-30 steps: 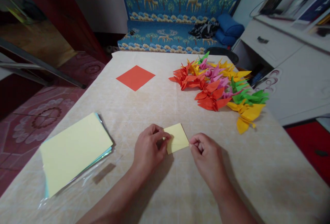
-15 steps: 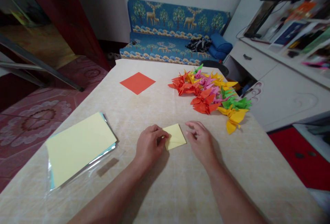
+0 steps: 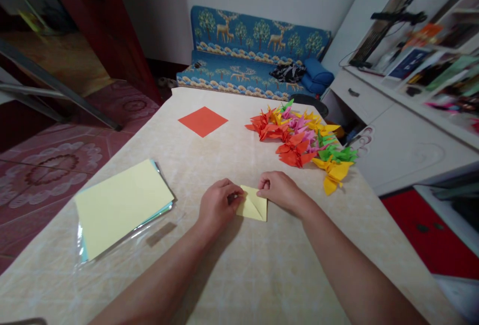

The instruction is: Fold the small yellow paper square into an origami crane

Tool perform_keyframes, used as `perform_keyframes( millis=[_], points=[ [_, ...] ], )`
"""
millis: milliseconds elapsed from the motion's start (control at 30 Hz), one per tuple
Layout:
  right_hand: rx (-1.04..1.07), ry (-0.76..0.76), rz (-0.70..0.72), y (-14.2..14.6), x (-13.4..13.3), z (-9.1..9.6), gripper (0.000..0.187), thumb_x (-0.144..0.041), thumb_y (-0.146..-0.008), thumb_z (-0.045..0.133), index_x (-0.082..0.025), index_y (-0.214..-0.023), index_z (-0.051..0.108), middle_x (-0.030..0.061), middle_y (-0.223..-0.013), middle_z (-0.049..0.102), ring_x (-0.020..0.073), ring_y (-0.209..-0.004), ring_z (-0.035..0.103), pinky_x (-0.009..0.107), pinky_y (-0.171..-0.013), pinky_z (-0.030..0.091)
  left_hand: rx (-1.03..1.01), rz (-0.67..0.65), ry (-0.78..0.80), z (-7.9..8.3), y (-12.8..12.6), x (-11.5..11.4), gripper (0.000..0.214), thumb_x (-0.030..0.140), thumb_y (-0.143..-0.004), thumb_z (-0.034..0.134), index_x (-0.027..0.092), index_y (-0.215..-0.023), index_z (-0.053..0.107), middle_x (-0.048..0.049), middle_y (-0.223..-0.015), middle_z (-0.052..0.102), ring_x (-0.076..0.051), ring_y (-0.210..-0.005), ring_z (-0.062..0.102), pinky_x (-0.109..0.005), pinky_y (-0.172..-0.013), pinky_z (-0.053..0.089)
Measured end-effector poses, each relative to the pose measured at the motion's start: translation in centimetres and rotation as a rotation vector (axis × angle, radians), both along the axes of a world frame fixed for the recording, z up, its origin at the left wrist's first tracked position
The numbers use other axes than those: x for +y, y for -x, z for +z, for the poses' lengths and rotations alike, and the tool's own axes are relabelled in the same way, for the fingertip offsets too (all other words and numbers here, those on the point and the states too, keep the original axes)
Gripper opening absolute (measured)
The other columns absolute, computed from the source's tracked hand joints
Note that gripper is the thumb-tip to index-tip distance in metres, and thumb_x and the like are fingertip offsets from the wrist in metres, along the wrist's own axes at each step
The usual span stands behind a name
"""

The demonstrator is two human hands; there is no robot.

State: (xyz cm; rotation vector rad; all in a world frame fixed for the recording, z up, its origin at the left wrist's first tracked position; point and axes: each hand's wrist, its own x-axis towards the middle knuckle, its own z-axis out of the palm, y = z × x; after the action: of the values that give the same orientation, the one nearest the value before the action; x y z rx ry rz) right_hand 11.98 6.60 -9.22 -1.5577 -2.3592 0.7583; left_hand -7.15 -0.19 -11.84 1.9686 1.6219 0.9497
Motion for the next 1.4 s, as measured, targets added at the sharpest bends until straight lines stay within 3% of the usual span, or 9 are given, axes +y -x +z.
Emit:
perform_keyframes(
  millis=[233, 333, 467, 600, 833, 967, 1100, 1400],
  points=[
    [0.231, 0.164, -0.127, -0.7, -5.6, -0.6, 0.003, -0.017, -0.069, 0.060, -0.018, -0.070, 0.058, -0.0051, -0.055, 0.054, 0.0070, -0.045, 0.049, 0.016, -0.042, 0.031, -0.006, -0.034, -0.005, 0.3, 0.2, 0.0, 0.012, 0.021, -0.077, 0.060, 0.020, -0.085, 0.069, -0.0032, -0.081, 0.061, -0.014, -0.071, 0.055, -0.023, -0.058, 0.037],
    [0.370, 0.282, -0.185, -0.7, -8.4, -0.7, 0.005, -0.020, -0.075, 0.055, -0.018, -0.074, 0.059, -0.0053, -0.055, 0.052, 0.0078, -0.046, 0.051, 0.016, -0.042, 0.036, 0.007, -0.075, -0.013, 0.3, 0.3, 0.0, 0.010, 0.020, -0.075, 0.063, 0.020, -0.083, 0.070, -0.0030, -0.079, 0.062, -0.015, -0.074, 0.056, -0.024, -0.061, 0.039],
    [0.463, 0.358, -0.132, -1.0, -10.5, -0.4, 0.020, -0.015, -0.075, 0.054, -0.019, -0.091, 0.064, -0.0011, -0.068, 0.061, 0.0104, -0.062, 0.059, 0.020, -0.055, 0.046, 0.009, -0.120, -0.019, 0.2, 0.4, 0.2, 0.008, 0.021, -0.075, 0.065, 0.020, -0.081, 0.070, -0.0024, -0.078, 0.063, -0.014, -0.073, 0.056, -0.024, -0.064, 0.040],
    [0.462, 0.262, -0.033, -1.2, -10.6, -0.2, 0.028, -0.008, -0.072, 0.055, -0.022, -0.094, 0.066, -0.0002, -0.083, 0.063, 0.0097, -0.070, 0.059, 0.019, -0.057, 0.045, -0.005, -0.145, -0.024, 0.0, 0.5, 0.3, 0.007, 0.022, -0.074, 0.066, 0.021, -0.079, 0.070, -0.0019, -0.079, 0.063, -0.014, -0.073, 0.056, -0.024, -0.065, 0.040],
    [0.342, 0.066, 0.104, -1.3, -10.4, -1.1, 0.022, -0.015, -0.079, 0.059, -0.026, -0.095, 0.068, -0.0007, -0.087, 0.060, 0.0084, -0.066, 0.055, 0.019, -0.056, 0.042, -0.037, -0.146, -0.002, 0.1, 0.5, 0.3, 0.006, 0.023, -0.073, 0.068, 0.020, -0.078, 0.070, -0.0032, -0.079, 0.063, -0.015, -0.075, 0.057, -0.025, -0.067, 0.043],
    [0.286, 0.000, 0.164, -1.5, -10.4, -1.5, 0.023, -0.017, -0.081, 0.057, -0.028, -0.097, 0.069, 0.0000, -0.088, 0.060, 0.0103, -0.071, 0.057, 0.021, -0.060, 0.044, -0.093, -0.212, 0.015, 0.5, 0.9, -0.1, 0.007, 0.023, -0.072, 0.069, 0.019, -0.078, 0.071, -0.0043, -0.082, 0.064, -0.016, -0.077, 0.058, -0.028, -0.071, 0.045],
    [0.274, -0.034, 0.189, -1.5, -10.3, -1.6, 0.022, -0.019, -0.081, 0.059, -0.029, -0.097, 0.070, 0.0007, -0.086, 0.059, 0.0115, -0.073, 0.058, 0.022, -0.061, 0.045, -0.157, -0.286, 0.059, 0.8, 2.0, -1.4, 0.010, 0.023, -0.070, 0.071, 0.019, -0.079, 0.071, -0.0057, -0.091, 0.063, -0.017, -0.084, 0.058, -0.031, -0.077, 0.046],
    [0.242, -0.025, 0.204, -1.6, -10.7, -1.3, 0.023, -0.022, -0.083, 0.058, -0.032, -0.102, 0.069, 0.0000, -0.088, 0.058, 0.0113, -0.075, 0.057, 0.022, -0.063, 0.045, -0.121, -0.285, 0.040, 0.7, 3.5, -5.0, 0.015, 0.020, -0.074, 0.067, 0.023, -0.088, 0.073, -0.0078, -0.112, 0.058, -0.019, -0.098, 0.055, -0.035, -0.086, 0.046]
  ],
)
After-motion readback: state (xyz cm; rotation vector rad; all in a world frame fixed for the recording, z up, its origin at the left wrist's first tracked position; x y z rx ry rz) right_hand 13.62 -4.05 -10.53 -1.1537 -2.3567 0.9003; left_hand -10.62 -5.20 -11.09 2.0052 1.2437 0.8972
